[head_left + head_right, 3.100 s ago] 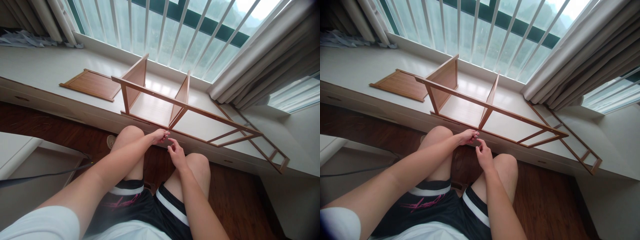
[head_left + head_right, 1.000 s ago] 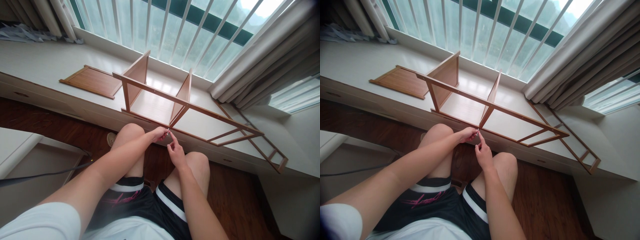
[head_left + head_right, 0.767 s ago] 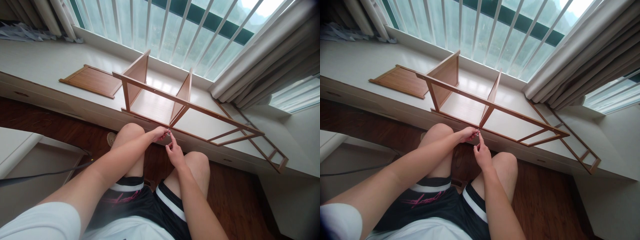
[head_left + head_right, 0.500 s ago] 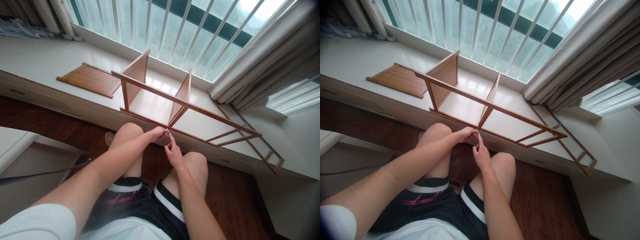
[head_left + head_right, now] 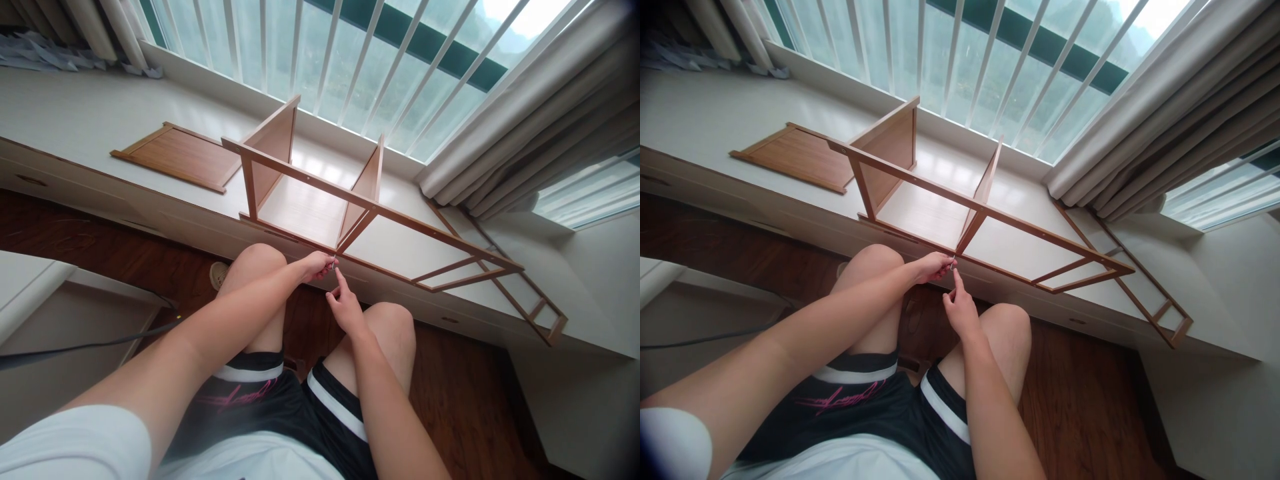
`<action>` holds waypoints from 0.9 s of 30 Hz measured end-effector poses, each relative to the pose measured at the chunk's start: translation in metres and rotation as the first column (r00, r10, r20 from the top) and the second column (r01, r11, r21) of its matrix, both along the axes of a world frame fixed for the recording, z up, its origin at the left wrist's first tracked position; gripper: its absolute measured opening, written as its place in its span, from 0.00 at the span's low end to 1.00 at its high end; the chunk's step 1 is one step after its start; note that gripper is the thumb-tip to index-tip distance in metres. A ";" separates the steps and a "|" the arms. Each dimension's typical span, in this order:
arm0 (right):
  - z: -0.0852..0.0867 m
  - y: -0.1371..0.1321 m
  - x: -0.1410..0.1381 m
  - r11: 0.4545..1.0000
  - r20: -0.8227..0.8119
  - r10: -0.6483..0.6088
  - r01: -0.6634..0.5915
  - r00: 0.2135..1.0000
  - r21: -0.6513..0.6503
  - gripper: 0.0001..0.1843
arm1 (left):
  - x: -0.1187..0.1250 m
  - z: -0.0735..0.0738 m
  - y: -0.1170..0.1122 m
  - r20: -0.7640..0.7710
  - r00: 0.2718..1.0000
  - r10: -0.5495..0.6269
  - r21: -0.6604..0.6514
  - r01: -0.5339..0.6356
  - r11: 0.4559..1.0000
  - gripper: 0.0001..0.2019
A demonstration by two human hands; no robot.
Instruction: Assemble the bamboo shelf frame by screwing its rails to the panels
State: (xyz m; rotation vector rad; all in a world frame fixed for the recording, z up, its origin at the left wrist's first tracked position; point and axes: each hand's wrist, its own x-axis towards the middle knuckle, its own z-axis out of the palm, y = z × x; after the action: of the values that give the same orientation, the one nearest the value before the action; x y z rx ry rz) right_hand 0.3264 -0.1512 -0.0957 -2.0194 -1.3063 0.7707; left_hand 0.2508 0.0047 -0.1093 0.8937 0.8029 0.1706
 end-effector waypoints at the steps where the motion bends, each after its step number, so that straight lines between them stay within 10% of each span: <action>1: 0.000 0.000 0.000 1.000 -0.006 -0.014 0.015 1.000 0.016 0.41 | 0.000 0.000 0.000 0.001 1.000 -0.001 0.000 0.001 1.000 0.07; 18: -0.023 0.011 -0.013 0.998 -0.317 -0.065 0.068 0.946 -0.002 0.46 | -0.001 0.005 -0.002 -0.009 1.000 -0.003 0.006 0.003 1.000 0.08; 24: -0.023 0.016 -0.013 0.960 -0.446 -0.250 0.281 0.860 0.003 0.51 | -0.001 0.003 -0.001 -0.004 1.000 0.002 0.020 -0.002 1.000 0.07; 27: -0.022 0.017 -0.013 0.989 -0.489 -0.140 0.148 0.861 -0.023 0.46 | -0.001 0.003 -0.001 -0.015 1.000 0.006 0.030 -0.006 1.000 0.07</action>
State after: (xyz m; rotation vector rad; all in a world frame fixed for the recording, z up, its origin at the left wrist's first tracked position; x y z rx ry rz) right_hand 0.3132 -0.1340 -0.1182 -1.7246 -0.8525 1.1077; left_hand 0.2495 0.0040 -0.1059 0.9224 0.8189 0.1817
